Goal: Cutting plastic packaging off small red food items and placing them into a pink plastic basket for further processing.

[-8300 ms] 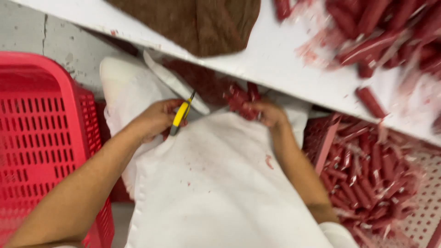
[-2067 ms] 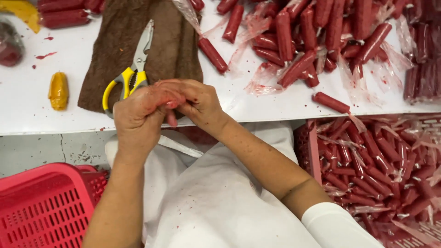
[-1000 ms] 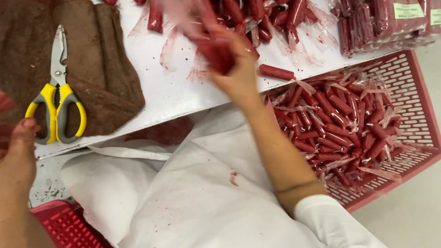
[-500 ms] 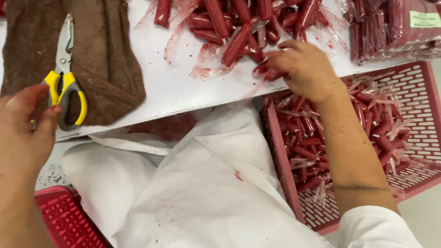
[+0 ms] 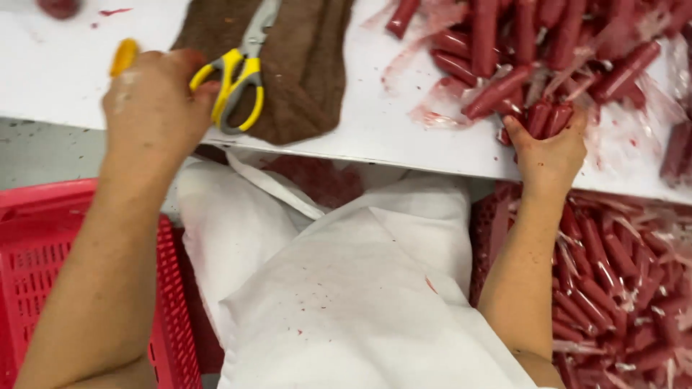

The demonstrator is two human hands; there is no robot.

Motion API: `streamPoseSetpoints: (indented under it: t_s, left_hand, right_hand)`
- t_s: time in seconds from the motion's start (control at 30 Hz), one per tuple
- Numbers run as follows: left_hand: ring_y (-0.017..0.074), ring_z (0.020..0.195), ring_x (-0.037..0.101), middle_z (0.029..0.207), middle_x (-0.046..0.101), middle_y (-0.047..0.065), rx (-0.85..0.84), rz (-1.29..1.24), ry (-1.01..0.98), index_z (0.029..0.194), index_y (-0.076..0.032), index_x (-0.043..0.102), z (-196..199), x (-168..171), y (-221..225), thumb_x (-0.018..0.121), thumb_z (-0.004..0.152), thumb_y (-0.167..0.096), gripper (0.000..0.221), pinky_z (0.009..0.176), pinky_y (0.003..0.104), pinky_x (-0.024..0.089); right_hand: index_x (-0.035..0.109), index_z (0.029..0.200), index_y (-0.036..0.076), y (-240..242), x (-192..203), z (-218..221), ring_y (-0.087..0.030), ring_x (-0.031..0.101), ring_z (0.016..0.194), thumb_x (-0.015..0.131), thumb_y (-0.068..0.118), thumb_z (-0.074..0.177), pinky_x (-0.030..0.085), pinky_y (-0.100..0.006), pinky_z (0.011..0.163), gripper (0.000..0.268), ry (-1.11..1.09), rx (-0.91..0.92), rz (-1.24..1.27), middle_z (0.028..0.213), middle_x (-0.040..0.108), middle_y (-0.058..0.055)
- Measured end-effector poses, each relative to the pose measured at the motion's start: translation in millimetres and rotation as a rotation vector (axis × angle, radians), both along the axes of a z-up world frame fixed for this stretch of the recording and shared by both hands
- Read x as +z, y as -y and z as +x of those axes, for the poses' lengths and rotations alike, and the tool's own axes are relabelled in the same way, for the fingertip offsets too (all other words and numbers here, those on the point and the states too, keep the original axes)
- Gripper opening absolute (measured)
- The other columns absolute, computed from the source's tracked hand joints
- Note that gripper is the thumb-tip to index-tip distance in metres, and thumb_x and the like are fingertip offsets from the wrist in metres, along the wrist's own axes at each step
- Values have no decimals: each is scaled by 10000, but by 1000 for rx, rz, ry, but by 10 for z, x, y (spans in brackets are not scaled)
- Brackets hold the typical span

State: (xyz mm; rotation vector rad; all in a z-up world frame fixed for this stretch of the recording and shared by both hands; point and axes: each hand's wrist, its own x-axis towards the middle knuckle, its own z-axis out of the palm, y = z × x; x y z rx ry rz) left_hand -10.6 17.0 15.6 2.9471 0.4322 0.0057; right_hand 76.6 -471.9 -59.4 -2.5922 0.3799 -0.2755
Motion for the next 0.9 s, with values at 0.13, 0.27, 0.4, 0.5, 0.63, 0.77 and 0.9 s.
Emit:
streamPoseSetpoints:
  t_s: [0.13,0.27,0.4,0.5,0.63,0.77,0.9]
  left_hand:
    - [446,965,647,1110,653,207,-107,-16,22,1313,-134,672,99,-162,98,682,950,-344,419,711,587,523]
    - [491,1007,653,1133,635,258,-193,15,-94,1359,-130,588,309,-403,83,787,813,-391,637,790,562,534]
    - [572,1052,617,1204,617,346,-185,-128,-210,1502,-153,511,464,-282,-58,826,777,-334,810,871,610,486]
    - [450,1107,596,1345,611,194,-152,-321,-284,1473,-132,543,489,-537,-279,783,703,-201,809,895,510,443]
    - [129,755,658,938,656,26,70,-1262,-241,1069,-105,621,-51,-240,-159,647,745,3,343,608,243,559]
    - [224,732,693,932,704,155,247,-1543,-245,1478,-129,553,-820,46,216,648,703,198,846,636,396,648]
    - [167,764,734,989,788,77,132,-1135,-702,1520,-302,515,-1222,-303,449,670,848,34,768,704,302,656]
  right_hand:
    - [401,1461,112,-152,97,26,-434,658,1036,857,301,689,486,-475,918,917,30,52,-127,1212,700,-203]
    - [331,1569,277,-126,124,-360,-388,708,907,689,153,840,531,-461,848,822,105,137,-195,1057,763,-93]
    - [307,1582,195,-188,396,-1107,-7,588,947,764,-103,750,499,-164,888,995,22,89,527,1361,648,-96]
    - [369,1443,37,-115,69,-1574,-291,703,934,746,-124,753,655,-488,870,803,-260,509,1445,1211,608,-189]
    - [368,1524,76,-366,-730,-1771,-454,632,1119,670,-85,812,523,-569,954,791,-822,9,2032,1330,625,-149]
    - [498,1391,79,-1001,-1185,-1402,-313,685,895,610,-110,788,579,-408,848,642,-904,-228,1786,1251,657,-266]
    - [576,1071,-136,-1442,-1739,-936,-264,583,574,717,-111,696,484,-366,492,402,-815,223,1430,938,690,-238]
